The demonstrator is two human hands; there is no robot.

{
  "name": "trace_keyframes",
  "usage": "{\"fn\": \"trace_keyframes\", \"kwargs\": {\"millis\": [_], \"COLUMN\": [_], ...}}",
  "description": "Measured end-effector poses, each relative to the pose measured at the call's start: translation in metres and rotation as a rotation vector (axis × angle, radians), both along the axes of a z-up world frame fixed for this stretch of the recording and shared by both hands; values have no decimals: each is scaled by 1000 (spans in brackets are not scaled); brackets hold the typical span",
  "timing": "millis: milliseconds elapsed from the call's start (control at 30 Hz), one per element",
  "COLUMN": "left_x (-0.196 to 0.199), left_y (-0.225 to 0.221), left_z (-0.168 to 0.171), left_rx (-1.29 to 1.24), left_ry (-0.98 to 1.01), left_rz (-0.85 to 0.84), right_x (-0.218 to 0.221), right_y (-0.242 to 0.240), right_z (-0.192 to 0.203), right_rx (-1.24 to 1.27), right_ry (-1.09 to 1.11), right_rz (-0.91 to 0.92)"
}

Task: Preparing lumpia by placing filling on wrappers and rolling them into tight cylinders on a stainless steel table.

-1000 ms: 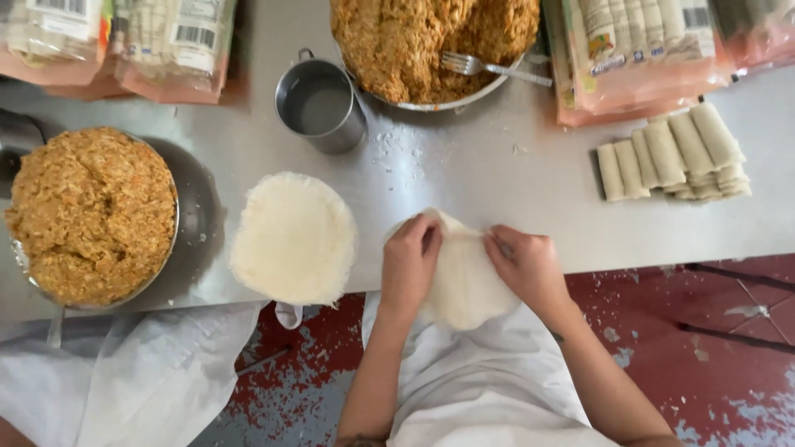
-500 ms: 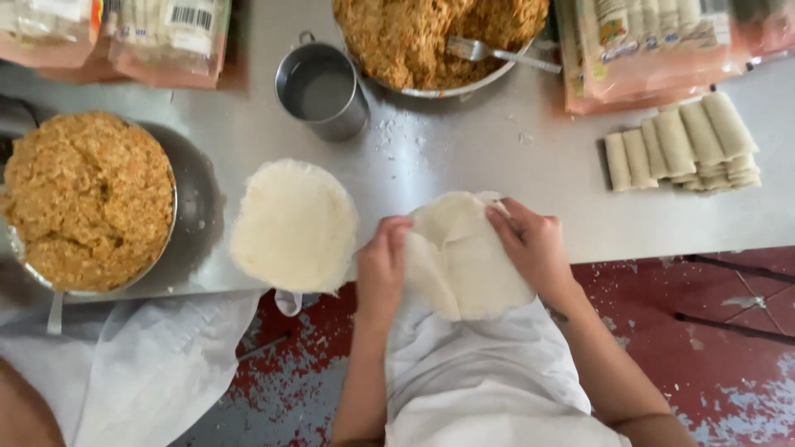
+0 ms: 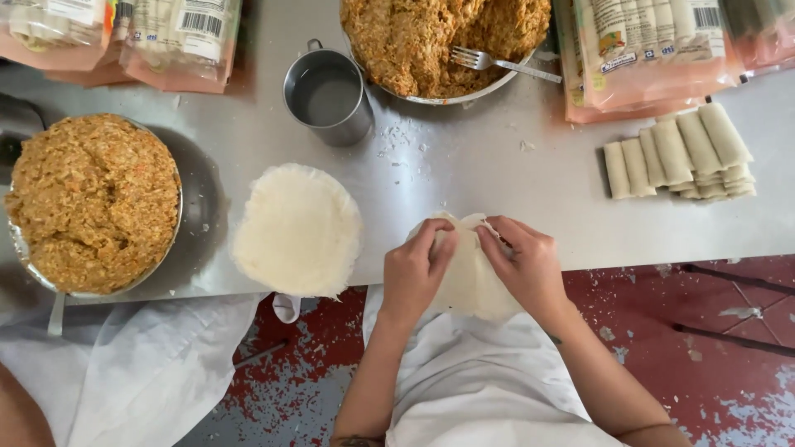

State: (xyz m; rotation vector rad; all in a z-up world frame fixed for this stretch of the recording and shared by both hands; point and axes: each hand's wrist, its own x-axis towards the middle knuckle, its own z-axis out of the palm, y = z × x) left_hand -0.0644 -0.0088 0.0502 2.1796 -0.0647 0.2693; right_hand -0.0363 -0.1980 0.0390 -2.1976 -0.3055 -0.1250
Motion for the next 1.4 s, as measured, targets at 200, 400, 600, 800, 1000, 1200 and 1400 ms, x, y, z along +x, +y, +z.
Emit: {"fn": "trace_keyframes", "kwargs": {"millis": [200,400,600,800,1000,1200,1400], "left_x": [-3,-2,3,4,5,15,11], "left_y": [-9,-8,-6,-8,-9,3,7], "left_z": [-14,-10,3,-2,-7,2,-11], "left_rx": [15,126,211,221,260,40,-111], "left_ry": [-21,-54,-109,-133,-133,6,73], "left_rz": [40,42,28,-10,7,90,79], "right_x": [-1,-3,-1,2,1,11,11], "right_y": [3,5,10,8,17,9,9], "right_z": [7,-13,4,-1,-9,-20,-16], "right_rx": [23,-144,-85,-152,-275,-121,60], "right_ry": [-24,-139,-162,-235,-268,-78,-22], "right_rz": [14,-11,32,-6,-43,-8,15]}}
